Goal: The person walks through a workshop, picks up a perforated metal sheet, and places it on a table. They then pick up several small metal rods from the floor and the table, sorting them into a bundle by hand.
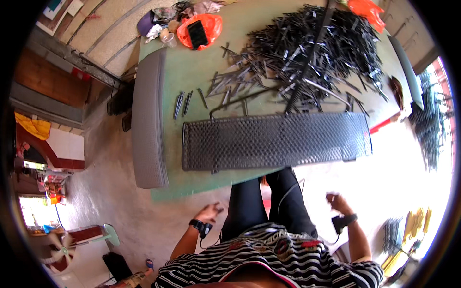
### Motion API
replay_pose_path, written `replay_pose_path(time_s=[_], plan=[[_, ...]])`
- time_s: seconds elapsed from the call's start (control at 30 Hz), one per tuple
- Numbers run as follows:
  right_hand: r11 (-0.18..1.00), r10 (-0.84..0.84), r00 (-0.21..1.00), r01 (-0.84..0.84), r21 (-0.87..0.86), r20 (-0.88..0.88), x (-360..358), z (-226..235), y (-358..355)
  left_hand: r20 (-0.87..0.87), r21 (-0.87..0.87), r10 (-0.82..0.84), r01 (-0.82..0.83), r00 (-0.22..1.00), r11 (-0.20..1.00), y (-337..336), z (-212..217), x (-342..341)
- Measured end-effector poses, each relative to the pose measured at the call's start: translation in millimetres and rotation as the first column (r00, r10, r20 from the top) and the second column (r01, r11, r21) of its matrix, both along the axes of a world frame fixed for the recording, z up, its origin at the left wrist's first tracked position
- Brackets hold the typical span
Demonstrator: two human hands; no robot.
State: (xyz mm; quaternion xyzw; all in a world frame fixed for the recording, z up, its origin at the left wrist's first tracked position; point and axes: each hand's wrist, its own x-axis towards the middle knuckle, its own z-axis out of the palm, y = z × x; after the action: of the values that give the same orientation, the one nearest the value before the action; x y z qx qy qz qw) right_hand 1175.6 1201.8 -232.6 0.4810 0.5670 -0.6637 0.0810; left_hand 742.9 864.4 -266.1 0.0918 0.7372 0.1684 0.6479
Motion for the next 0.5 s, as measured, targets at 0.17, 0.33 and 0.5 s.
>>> replay_pose_path(time_s=[0.17,0.33,0.5], plan=[[0.67,-0.038,0.98,0.171,0.722,-0.197,-72.6,121.2,11.2,-0.253,0.598,0.514,-0.285,0.819,0.749,-8.3,81.2,-18.1],[0.63,-0.103,0.789,0.524,0.574,-0.606,-91.1,209.0,-10.9,-0.19,0.817,0.704,-0.287,0.684,0.5,-29.4,136.8,-12.0],[0.802,-0.518,0.511,0.57,-0.181,-0.686,-71.4,208.8,-31.6,-0.27,0.884,0.834,-0.221,0.48,0.413,-48.7,162.4,-25.4]])
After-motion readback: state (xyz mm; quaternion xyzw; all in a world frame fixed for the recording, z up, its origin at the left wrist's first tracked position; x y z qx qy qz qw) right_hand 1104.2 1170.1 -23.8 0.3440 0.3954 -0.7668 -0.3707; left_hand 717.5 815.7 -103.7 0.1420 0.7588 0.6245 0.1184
